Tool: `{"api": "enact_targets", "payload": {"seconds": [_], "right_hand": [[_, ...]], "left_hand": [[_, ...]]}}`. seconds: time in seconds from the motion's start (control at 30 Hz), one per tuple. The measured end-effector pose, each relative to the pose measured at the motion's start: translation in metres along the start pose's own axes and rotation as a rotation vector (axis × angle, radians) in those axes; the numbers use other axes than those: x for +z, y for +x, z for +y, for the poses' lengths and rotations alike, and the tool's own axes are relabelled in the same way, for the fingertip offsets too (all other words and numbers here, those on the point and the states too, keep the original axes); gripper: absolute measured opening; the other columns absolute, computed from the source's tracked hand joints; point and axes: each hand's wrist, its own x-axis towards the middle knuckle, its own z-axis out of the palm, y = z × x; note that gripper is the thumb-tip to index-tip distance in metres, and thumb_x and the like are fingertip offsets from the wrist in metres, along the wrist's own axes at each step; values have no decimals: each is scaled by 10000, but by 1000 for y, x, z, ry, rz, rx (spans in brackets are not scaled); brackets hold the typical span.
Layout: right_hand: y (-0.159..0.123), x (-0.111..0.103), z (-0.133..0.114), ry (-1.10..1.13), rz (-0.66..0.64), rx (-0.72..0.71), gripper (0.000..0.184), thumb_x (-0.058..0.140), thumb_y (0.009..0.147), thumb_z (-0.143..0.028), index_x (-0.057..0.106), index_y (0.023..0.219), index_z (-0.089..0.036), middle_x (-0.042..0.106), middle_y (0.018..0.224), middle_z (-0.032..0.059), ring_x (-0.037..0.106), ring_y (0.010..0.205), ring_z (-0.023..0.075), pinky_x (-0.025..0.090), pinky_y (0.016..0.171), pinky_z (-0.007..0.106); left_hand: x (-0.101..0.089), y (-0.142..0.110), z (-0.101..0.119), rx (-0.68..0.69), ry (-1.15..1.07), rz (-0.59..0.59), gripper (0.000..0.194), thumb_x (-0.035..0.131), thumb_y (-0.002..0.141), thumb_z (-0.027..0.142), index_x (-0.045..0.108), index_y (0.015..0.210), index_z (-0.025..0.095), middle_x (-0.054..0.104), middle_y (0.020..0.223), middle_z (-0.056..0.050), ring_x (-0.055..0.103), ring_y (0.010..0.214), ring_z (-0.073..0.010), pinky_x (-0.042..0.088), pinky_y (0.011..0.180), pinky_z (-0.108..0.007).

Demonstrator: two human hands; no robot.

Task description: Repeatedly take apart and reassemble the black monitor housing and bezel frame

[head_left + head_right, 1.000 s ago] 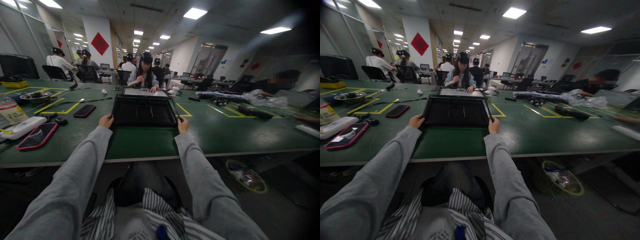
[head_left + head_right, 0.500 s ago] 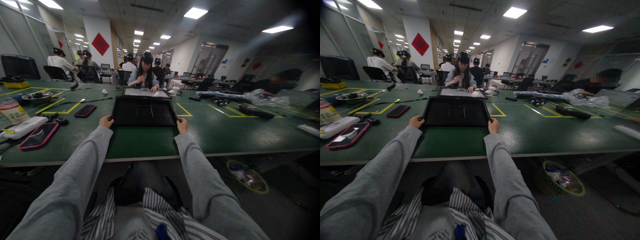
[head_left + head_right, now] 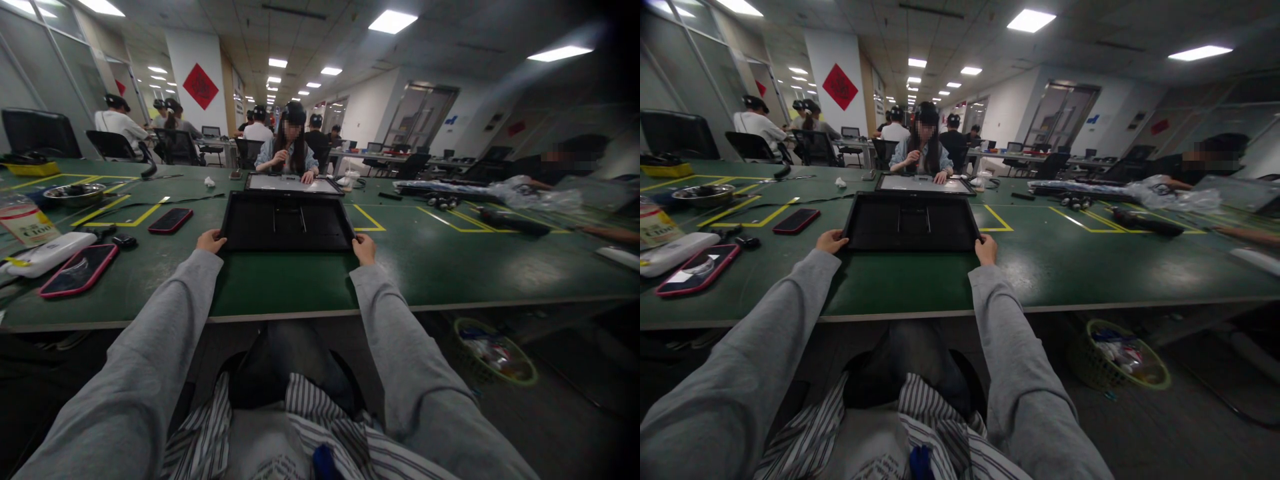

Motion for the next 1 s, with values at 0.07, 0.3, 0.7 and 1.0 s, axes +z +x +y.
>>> {"api": "enact_targets", "payload": {"seconds": [0.07,0.3,0.7,1.0], "right_hand": [[1,0,1,14,-13,-10,312,585,765,-230,703,1037,-132,746,1053,144,693,979,245,516,939,400],[-2,1,-2,31,-63,-59,338,620,770,-266,711,1070,-141,762,989,114,704,947,244,517,929,415],[-11,1,-19,-38,-168,-243,372,602,816,-297,698,1151,-170,728,1076,114,647,1016,263,494,971,477],[-14,-1,-26,-263,-117,-340,420,499,904,-342,674,1238,-159,693,1120,147,612,1019,287,484,936,481]], "left_hand": [[0,1,-2,-21,11,-4,480,648,821,273,647,1282,138,714,1225,-119,681,1115,-202,505,988,-279],[-10,-3,0,-105,80,60,523,604,843,339,603,1327,141,696,1252,-129,619,1218,-277,456,1051,-370],[-21,-17,7,-76,323,151,452,447,951,429,654,1263,177,586,1360,-198,504,1288,-379,403,1052,-561],[-18,-19,12,-62,345,240,427,428,951,402,667,1249,210,584,1376,-149,449,1303,-350,345,1067,-610]]}}
